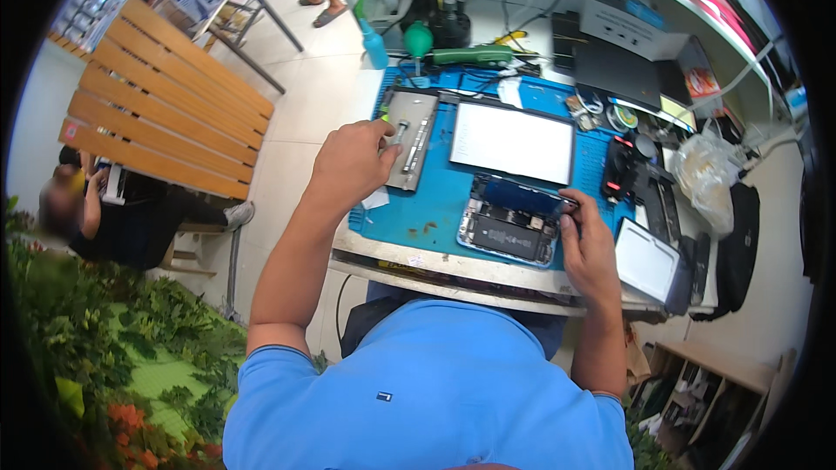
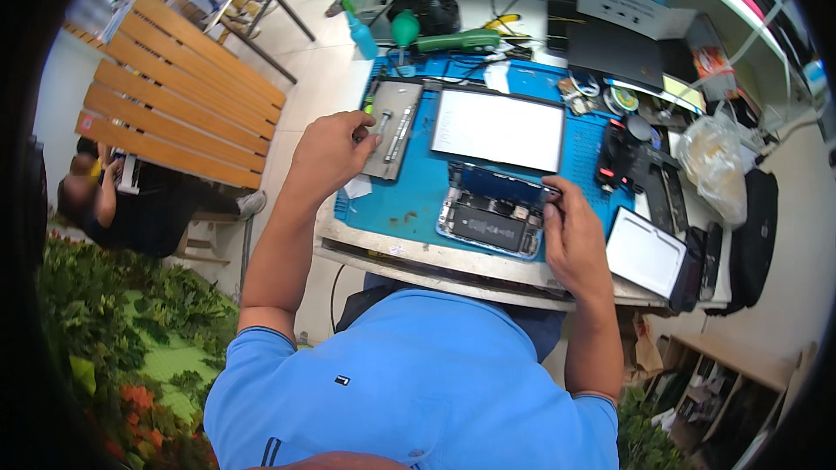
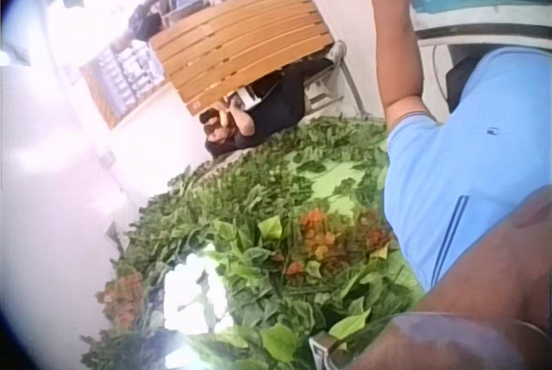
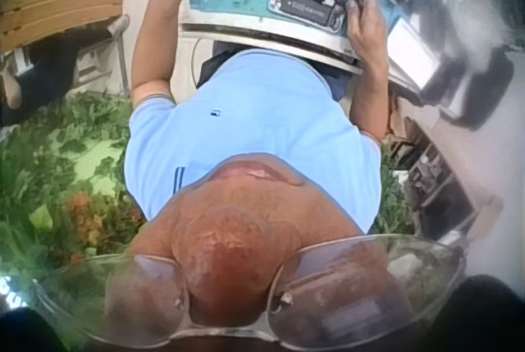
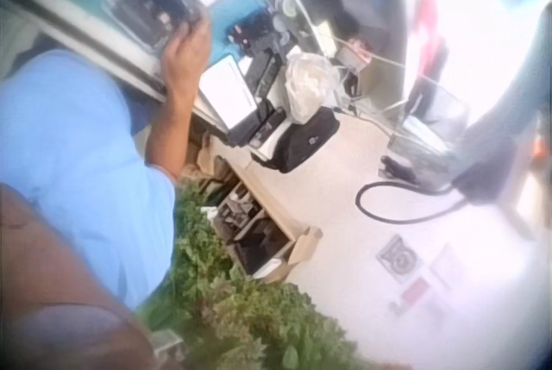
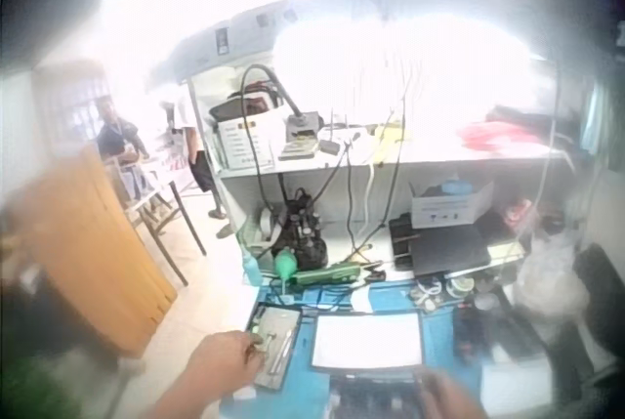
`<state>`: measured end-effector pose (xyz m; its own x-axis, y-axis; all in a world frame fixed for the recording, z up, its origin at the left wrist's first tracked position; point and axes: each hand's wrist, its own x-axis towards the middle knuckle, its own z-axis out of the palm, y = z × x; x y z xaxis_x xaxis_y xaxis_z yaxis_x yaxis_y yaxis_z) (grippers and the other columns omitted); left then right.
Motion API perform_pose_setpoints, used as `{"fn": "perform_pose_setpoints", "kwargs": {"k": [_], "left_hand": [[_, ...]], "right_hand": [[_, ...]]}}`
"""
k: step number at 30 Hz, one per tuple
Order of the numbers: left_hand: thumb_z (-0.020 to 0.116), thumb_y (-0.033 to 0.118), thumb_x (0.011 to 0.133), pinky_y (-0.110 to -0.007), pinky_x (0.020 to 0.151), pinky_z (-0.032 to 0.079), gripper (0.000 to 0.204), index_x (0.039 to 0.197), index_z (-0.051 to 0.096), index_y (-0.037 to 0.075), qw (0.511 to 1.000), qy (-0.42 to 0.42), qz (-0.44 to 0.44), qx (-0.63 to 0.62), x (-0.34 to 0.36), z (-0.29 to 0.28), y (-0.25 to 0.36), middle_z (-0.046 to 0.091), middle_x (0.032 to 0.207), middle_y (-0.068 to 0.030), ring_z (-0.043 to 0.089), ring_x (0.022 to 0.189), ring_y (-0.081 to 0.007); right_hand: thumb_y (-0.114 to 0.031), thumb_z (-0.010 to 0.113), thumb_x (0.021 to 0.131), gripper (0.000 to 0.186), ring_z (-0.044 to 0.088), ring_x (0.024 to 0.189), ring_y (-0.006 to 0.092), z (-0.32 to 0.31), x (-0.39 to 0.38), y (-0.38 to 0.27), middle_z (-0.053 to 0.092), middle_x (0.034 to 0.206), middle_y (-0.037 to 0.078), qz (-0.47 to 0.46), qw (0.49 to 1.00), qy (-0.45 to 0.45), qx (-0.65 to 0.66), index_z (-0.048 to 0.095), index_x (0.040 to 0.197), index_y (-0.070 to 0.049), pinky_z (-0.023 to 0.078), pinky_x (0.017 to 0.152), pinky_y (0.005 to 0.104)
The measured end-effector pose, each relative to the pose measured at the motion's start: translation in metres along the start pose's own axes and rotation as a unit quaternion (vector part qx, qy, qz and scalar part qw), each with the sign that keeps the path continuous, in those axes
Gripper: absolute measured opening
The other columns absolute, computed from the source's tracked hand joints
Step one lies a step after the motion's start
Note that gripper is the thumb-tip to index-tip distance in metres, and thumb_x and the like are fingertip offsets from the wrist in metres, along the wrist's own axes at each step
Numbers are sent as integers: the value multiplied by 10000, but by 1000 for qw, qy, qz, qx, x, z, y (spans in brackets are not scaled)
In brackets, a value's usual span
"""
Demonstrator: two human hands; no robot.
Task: The person disassembles a smartphone, removes the battery, and uses a screwdriver to manipulate internal components. They then reassemble the device and test the screen by interacting with the display.
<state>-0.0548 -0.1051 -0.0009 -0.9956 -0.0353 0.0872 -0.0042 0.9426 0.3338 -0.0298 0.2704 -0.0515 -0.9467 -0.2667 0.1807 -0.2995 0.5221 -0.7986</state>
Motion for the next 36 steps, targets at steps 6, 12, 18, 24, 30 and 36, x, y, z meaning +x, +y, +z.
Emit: {"fn": "perform_pose_setpoints", "kwargs": {"k": [6, 12, 18, 24, 30, 36], "left_hand": [[777, 155, 940, -463, 894, 627, 407, 1313, 737, -2, 998, 0, -10, 70, 17, 14, 6, 800, 1038, -213, 794, 953, -373], [802, 91, 1001, -351, 845, 635, 380, 1341, 680, -27, 929, 50, 40, -364, 37, 14, -16, 764, 1080, -105, 793, 949, -208], [809, 125, 1047, -304, 941, 634, 292, 1295, 689, 28, 846, -44, 37, -530, 56, 36, 9, 776, 1172, -99, 776, 1091, -172], [823, 89, 1028, -291, 974, 605, 327, 1317, 679, 36, 897, -103, 53, -427, 58, 58, 43, 800, 1159, -79, 762, 1083, -140], [852, 106, 1010, -279, 958, 598, 337, 1298, 691, 38, 909, -154, 26, -386, 57, 57, 56, 801, 1107, -64, 755, 1039, -107], [848, 112, 1014, -244, 874, 589, 323, 1277, 698, 1, 889, -122, 8, -442, 60, 66, 57, 800, 1034, -59, 761, 970, -93]], "right_hand": [[17, 630, 1039, 311, 717, 955, 377, 11, -11, 12, 722, 1082, 205, -35, 998, 53, -8, 660, 1348, -9, 562, 843, 446], [60, 665, 993, 281, 715, 981, 383, 15, -16, 18, 732, 1083, 192, -90, 993, 78, -16, 690, 1265, -4, 568, 853, 449], [105, 682, 930, 294, 715, 990, 372, 18, -14, 21, 746, 1084, 172, -126, 988, 91, -18, 695, 1204, 0, 567, 859, 451], [104, 684, 904, 326, 713, 1023, 368, 14, -13, 22, 759, 1075, 155, -117, 991, 69, -12, 693, 1212, -5, 561, 894, 459], [98, 682, 873, 377, 711, 1048, 363, 14, -14, 25, 769, 1092, 146, -113, 992, 58, -10, 693, 1234, -13, 552, 923, 465], [94, 683, 868, 383, 712, 1053, 363, 14, -14, 24, 773, 1102, 142, -109, 993, 55, -4, 691, 1236, -14, 549, 933, 464]]}}
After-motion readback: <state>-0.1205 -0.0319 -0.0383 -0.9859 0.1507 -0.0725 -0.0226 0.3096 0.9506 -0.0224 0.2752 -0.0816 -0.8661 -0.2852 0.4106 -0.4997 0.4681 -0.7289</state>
